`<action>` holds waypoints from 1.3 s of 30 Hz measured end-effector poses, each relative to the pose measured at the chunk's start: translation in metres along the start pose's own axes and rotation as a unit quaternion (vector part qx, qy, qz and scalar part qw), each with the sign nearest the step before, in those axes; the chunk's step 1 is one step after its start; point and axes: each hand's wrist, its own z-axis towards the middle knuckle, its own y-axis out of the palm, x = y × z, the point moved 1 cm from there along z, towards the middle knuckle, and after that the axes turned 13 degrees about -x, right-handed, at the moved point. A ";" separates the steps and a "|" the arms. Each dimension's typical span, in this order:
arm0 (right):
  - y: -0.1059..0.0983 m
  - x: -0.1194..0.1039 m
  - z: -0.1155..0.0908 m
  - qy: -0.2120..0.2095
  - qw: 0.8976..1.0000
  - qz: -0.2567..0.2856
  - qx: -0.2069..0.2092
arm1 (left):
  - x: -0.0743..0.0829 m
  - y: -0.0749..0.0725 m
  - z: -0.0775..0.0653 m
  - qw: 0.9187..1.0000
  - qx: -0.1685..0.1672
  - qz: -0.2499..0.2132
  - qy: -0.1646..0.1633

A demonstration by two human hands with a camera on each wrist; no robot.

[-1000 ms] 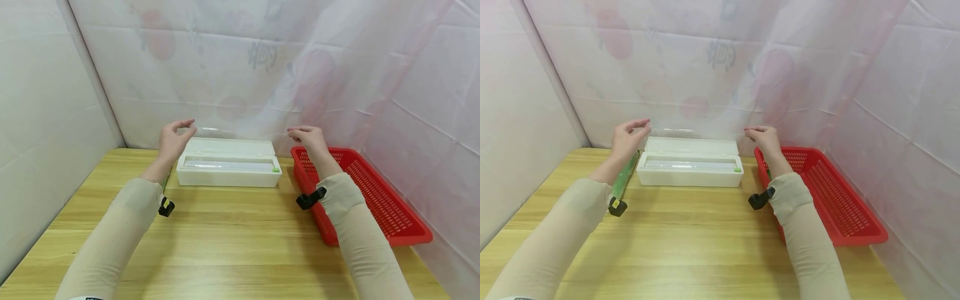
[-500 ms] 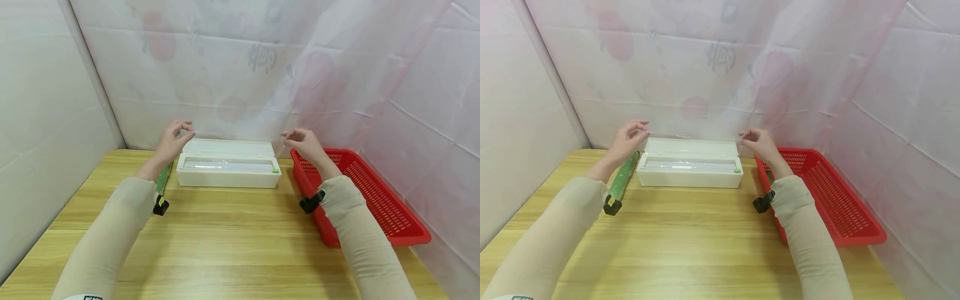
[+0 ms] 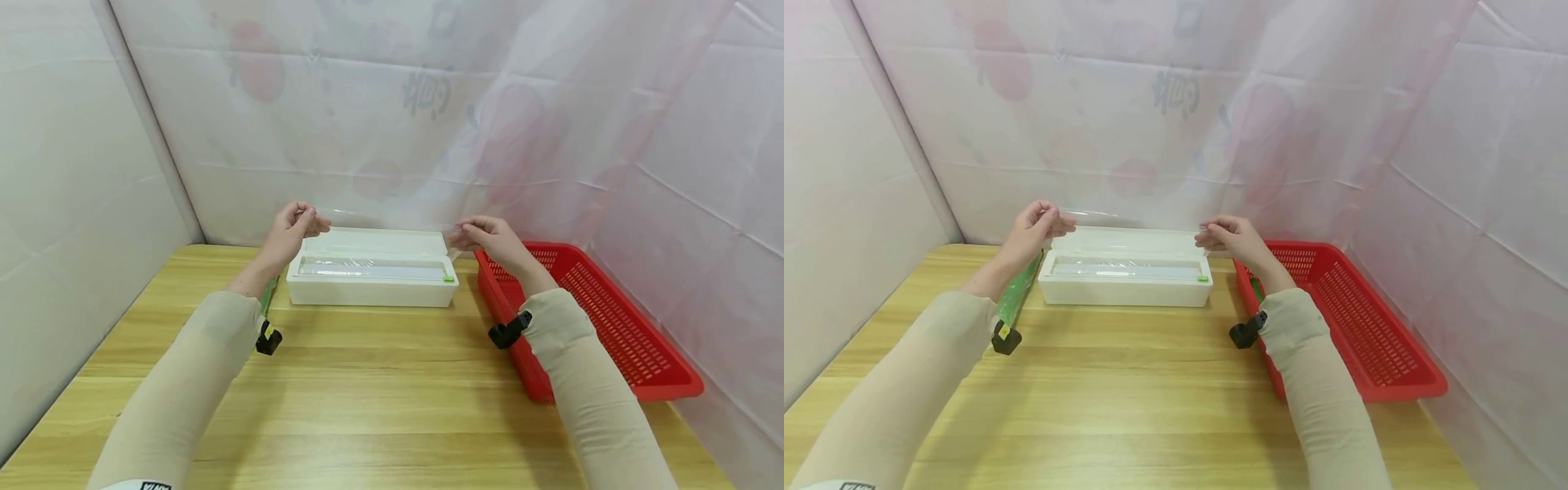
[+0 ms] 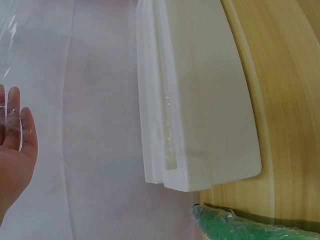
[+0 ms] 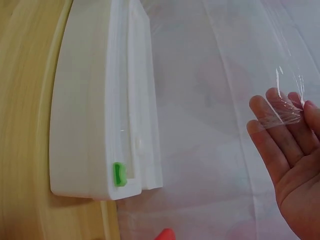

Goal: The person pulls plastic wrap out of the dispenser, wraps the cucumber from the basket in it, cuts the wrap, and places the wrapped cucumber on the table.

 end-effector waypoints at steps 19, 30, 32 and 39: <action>0.009 -0.011 -0.005 -0.034 0.998 -0.015 0.053 | 0.013 0.005 -0.004 0.999 0.024 -0.040 0.019; 0.027 0.004 -0.032 -0.042 0.998 -0.024 -0.027 | -0.006 0.015 -0.030 0.996 -0.063 -0.062 -0.018; 0.030 0.008 -0.034 -0.041 0.998 -0.035 -0.037 | -0.013 0.015 -0.033 0.994 -0.086 -0.062 -0.021; 0.044 0.025 -0.039 0.001 0.989 -0.079 -0.125 | -0.041 0.019 -0.047 0.979 -0.188 -0.019 -0.077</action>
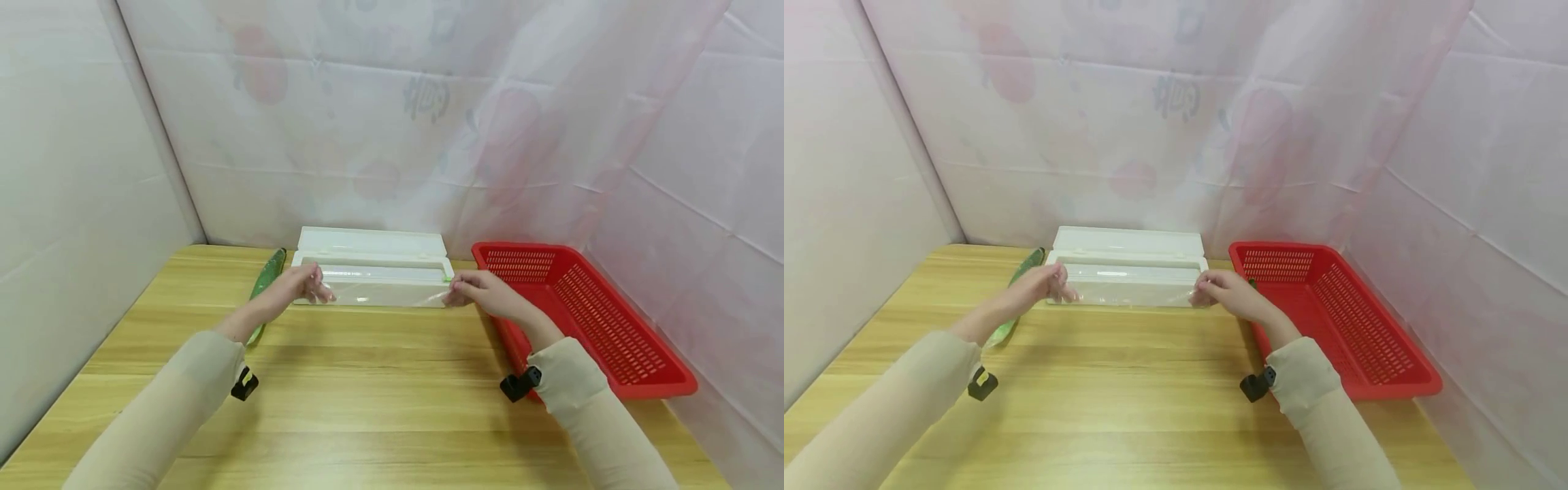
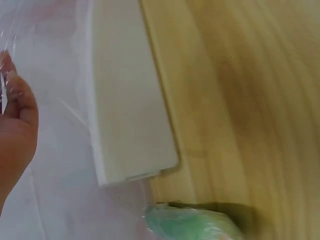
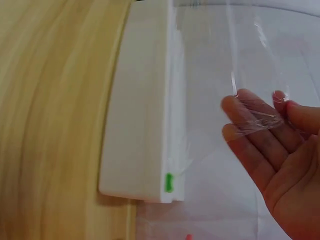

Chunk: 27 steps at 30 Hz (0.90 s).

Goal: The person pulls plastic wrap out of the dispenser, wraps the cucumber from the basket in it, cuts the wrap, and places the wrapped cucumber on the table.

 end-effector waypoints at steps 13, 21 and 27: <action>0.037 0.019 0.000 0.040 0.988 -0.101 -0.106 | -0.042 0.018 -0.011 0.991 -0.094 0.069 -0.067; 0.063 0.025 0.009 0.030 0.961 -0.237 -0.142 | -0.053 0.030 -0.013 0.983 -0.124 0.117 -0.074; 0.084 0.035 0.016 0.035 0.943 -0.297 -0.147 | -0.066 0.038 -0.011 0.971 -0.131 0.197 -0.046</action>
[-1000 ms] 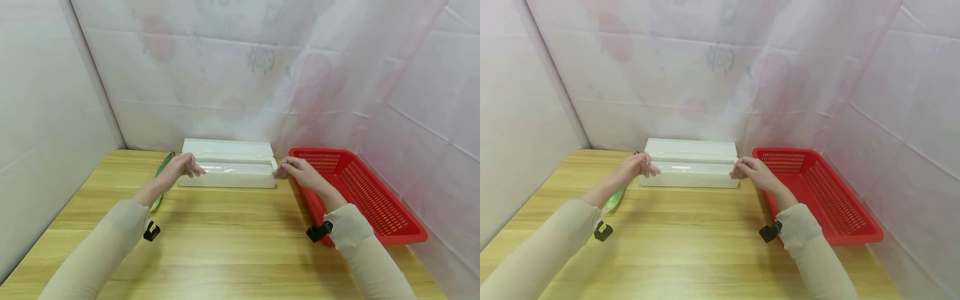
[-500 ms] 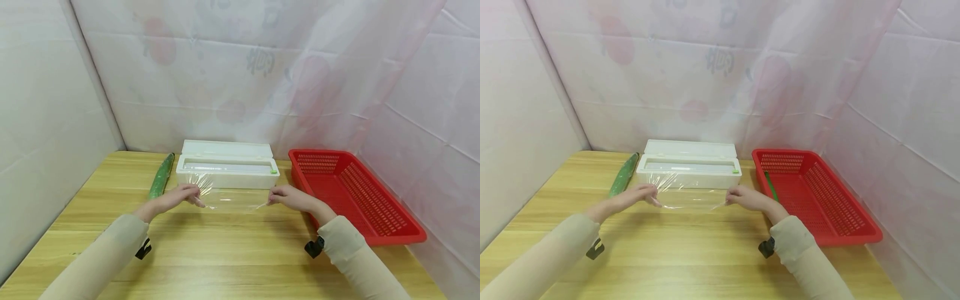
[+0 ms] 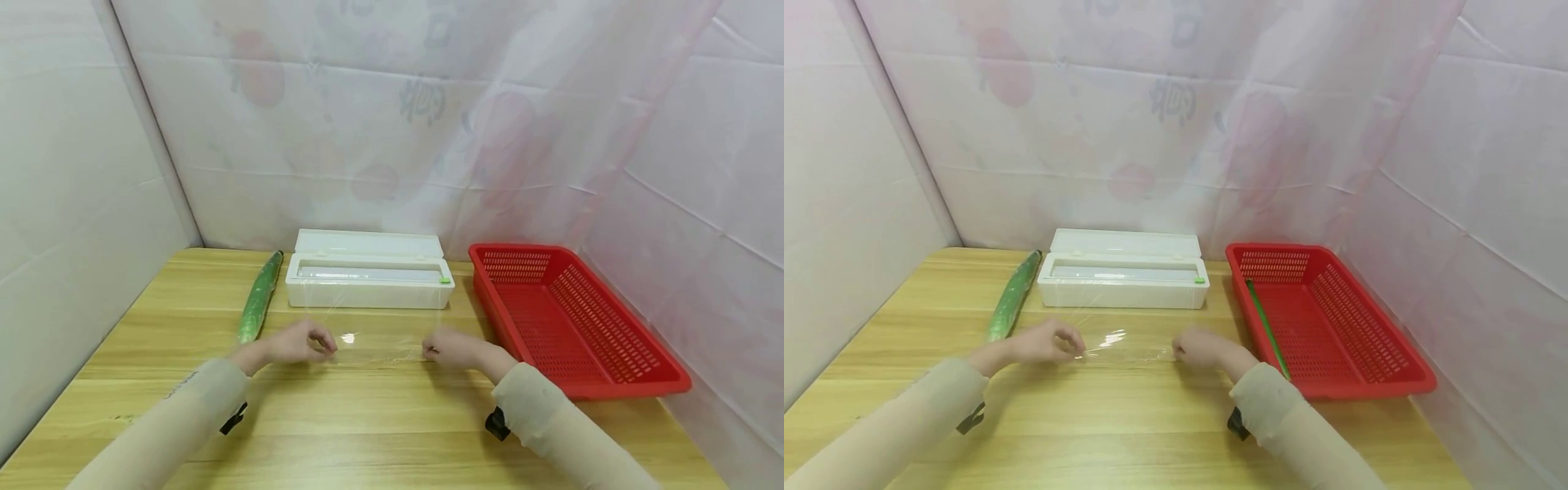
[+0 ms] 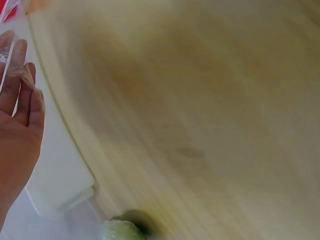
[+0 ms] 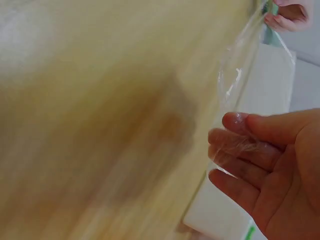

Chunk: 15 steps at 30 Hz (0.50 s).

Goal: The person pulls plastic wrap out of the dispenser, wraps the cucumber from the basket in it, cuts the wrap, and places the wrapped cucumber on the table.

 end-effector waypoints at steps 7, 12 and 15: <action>0.012 0.000 0.004 -0.007 0.999 -0.031 0.018 | -0.005 0.009 0.004 0.991 -0.009 0.131 0.020; 0.013 0.002 0.008 0.019 0.999 -0.023 0.032 | -0.002 0.007 0.003 0.976 0.006 0.214 0.035; 0.014 0.003 0.009 0.026 0.999 -0.028 0.039 | 0.000 0.006 0.001 0.969 0.010 0.243 0.036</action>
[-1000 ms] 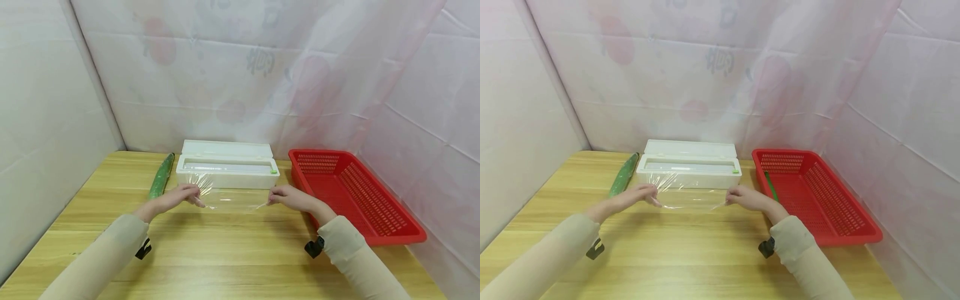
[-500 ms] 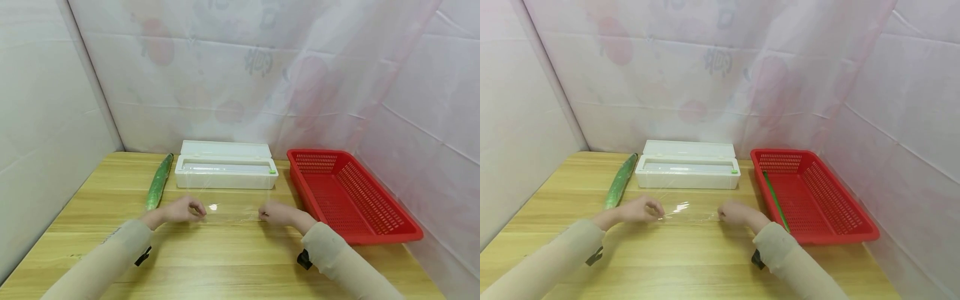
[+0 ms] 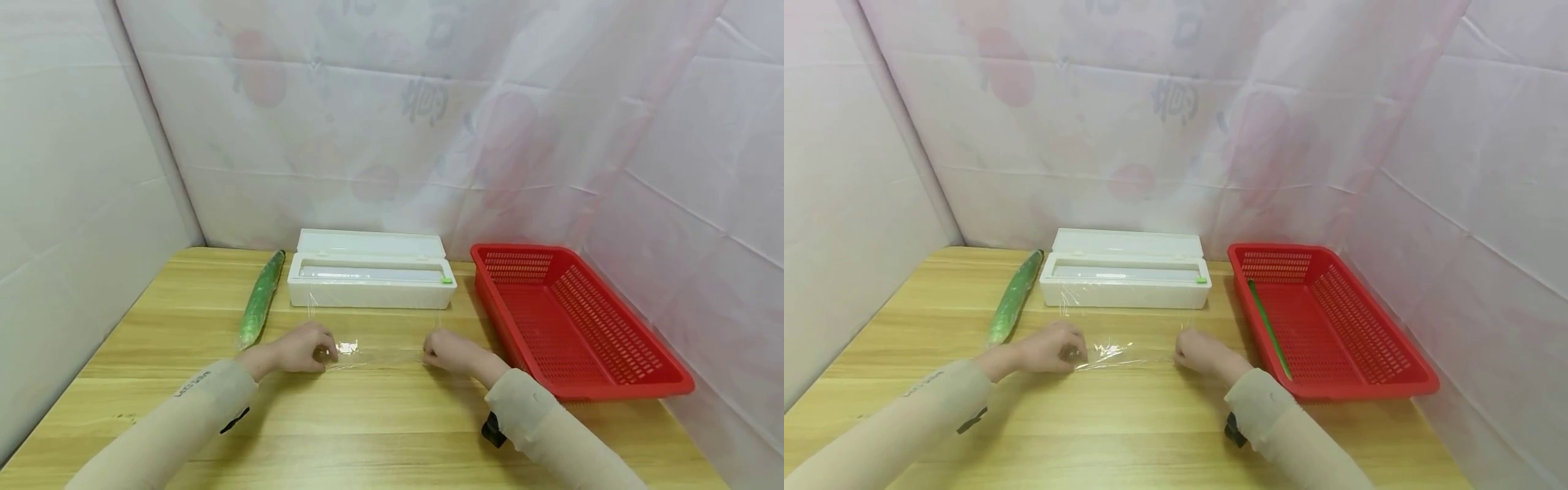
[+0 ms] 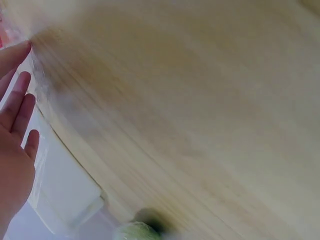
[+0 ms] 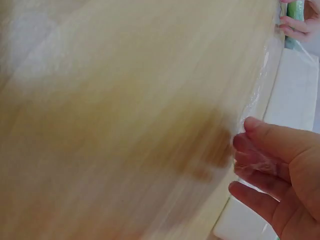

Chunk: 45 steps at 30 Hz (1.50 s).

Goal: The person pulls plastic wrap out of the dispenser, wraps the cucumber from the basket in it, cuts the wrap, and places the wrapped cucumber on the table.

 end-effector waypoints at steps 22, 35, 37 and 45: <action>0.003 -0.001 -0.007 0.031 0.999 -0.018 -0.029 | -0.004 -0.001 -0.016 0.998 -0.031 -0.025 -0.055; 0.001 0.002 -0.007 0.054 0.997 -0.011 -0.053 | -0.003 -0.008 -0.031 0.985 -0.094 0.002 -0.142; 0.001 0.002 -0.007 0.058 0.997 -0.010 -0.056 | -0.002 -0.010 -0.031 0.983 -0.082 0.022 -0.160; 0.003 0.000 -0.008 0.060 0.997 -0.016 -0.047 | 0.012 -0.012 -0.012 0.996 0.025 0.051 -0.068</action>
